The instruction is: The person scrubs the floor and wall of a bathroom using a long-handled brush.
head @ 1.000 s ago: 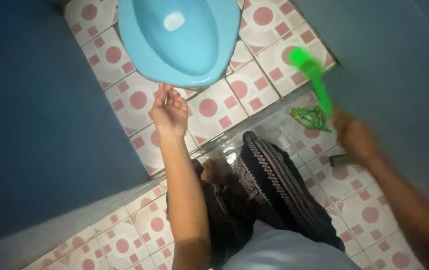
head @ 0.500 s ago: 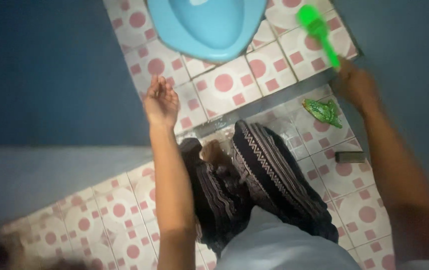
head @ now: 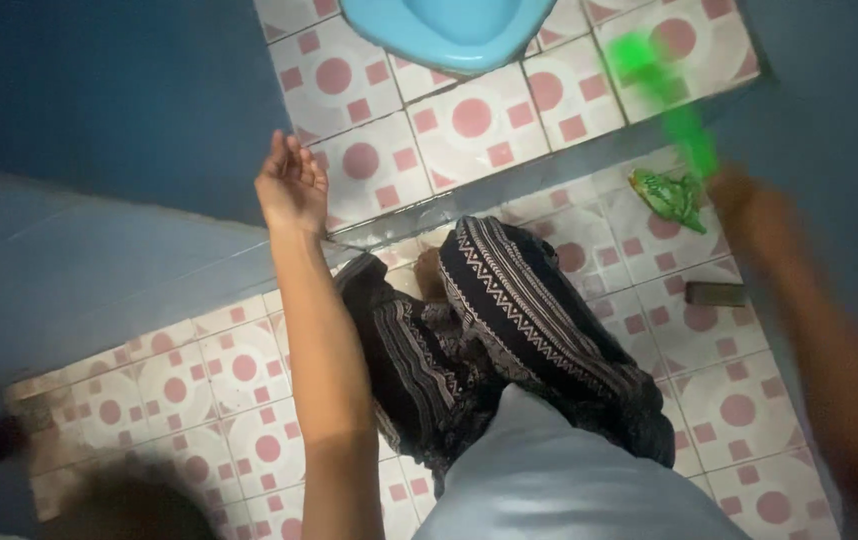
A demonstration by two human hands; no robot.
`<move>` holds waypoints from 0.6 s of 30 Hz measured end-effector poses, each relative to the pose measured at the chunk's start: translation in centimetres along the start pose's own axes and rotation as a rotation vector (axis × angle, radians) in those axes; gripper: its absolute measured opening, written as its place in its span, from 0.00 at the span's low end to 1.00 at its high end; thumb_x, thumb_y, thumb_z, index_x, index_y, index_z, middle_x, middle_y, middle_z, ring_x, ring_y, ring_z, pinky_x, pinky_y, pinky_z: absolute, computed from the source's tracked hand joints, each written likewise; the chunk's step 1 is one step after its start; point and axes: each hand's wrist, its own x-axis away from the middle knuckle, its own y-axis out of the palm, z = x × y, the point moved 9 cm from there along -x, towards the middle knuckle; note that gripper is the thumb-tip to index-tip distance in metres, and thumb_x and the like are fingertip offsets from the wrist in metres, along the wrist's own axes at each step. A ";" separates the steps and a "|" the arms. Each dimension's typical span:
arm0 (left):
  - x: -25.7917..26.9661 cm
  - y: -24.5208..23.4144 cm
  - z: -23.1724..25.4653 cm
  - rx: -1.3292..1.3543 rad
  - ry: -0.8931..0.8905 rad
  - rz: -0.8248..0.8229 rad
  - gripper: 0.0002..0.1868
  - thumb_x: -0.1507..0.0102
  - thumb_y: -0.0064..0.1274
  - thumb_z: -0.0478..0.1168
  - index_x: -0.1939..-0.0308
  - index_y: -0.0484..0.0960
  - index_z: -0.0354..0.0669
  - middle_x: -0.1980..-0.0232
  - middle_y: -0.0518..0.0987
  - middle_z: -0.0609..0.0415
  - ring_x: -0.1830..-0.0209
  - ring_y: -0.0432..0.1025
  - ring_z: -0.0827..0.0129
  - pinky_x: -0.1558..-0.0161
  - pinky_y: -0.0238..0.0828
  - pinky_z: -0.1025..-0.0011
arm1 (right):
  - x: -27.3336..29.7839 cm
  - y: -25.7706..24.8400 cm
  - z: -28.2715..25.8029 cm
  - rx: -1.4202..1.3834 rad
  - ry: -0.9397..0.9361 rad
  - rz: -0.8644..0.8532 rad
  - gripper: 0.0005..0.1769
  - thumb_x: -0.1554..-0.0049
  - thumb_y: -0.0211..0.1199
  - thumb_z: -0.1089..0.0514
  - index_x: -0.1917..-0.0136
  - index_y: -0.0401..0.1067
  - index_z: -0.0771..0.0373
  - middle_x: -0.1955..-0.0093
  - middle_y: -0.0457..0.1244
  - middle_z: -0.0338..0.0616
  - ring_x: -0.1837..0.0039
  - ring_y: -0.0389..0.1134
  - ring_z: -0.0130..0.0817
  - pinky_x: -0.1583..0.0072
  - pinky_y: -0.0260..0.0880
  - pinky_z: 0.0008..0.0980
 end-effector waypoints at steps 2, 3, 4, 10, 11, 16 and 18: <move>0.7 -0.9 0.2 -0.044 -0.002 0.003 0.15 0.31 0.45 0.38 0.42 0.78 0.48 0.57 0.81 0.59 0.63 0.74 0.70 0.62 0.71 0.71 | -0.3 -4.3 3.4 -0.174 0.187 0.204 0.23 0.23 0.40 0.47 0.43 0.69 0.66 0.57 0.61 0.56 0.59 0.60 0.45 0.55 0.63 0.51; 0.8 -0.9 0.1 -0.045 -0.003 0.005 0.15 0.31 0.45 0.38 0.42 0.78 0.48 0.57 0.81 0.59 0.63 0.74 0.70 0.62 0.71 0.71 | 0.5 -3.7 1.7 -0.175 0.188 0.202 0.23 0.23 0.40 0.47 0.43 0.69 0.66 0.57 0.61 0.56 0.59 0.60 0.45 0.55 0.63 0.51; 0.9 -1.0 0.3 -0.044 0.011 0.025 0.16 0.31 0.43 0.38 0.40 0.78 0.48 0.57 0.81 0.59 0.63 0.74 0.71 0.61 0.72 0.72 | 1.2 -3.1 -0.3 -0.188 0.174 0.202 0.22 0.23 0.42 0.48 0.44 0.70 0.67 0.57 0.62 0.56 0.58 0.61 0.45 0.54 0.63 0.51; -1.5 -2.0 -0.2 0.009 0.039 0.001 0.18 0.31 0.44 0.38 0.38 0.78 0.45 0.56 0.81 0.56 0.62 0.74 0.71 0.60 0.73 0.73 | -0.1 6.7 -15.7 0.032 -0.482 0.022 0.31 0.36 0.48 0.50 0.21 0.57 0.54 0.44 0.66 0.61 0.55 0.71 0.50 0.52 0.72 0.50; -1.9 -1.9 -0.4 0.067 0.011 -0.003 0.18 0.33 0.42 0.39 0.40 0.78 0.45 0.57 0.82 0.56 0.63 0.75 0.70 0.60 0.74 0.73 | 0.8 7.5 -20.2 -0.110 -0.592 -0.076 0.36 0.40 0.48 0.48 0.19 0.53 0.48 0.39 0.64 0.62 0.57 0.73 0.51 0.54 0.74 0.49; -3.0 -2.9 -0.7 0.046 0.055 0.022 0.16 0.34 0.50 0.38 0.42 0.78 0.44 0.59 0.81 0.57 0.66 0.74 0.70 0.61 0.75 0.71 | 0.0 4.8 -30.4 0.140 -0.492 -0.176 0.29 0.32 0.48 0.44 0.19 0.55 0.36 0.61 0.69 0.57 0.62 0.70 0.51 0.54 0.72 0.50; -3.7 -3.2 -0.2 0.082 0.092 0.026 0.14 0.33 0.56 0.37 0.43 0.78 0.43 0.60 0.80 0.56 0.66 0.73 0.69 0.60 0.76 0.69 | -1.7 3.9 -30.5 0.210 -0.489 -0.146 0.27 0.33 0.49 0.44 0.21 0.57 0.34 0.61 0.69 0.55 0.64 0.70 0.51 0.54 0.72 0.49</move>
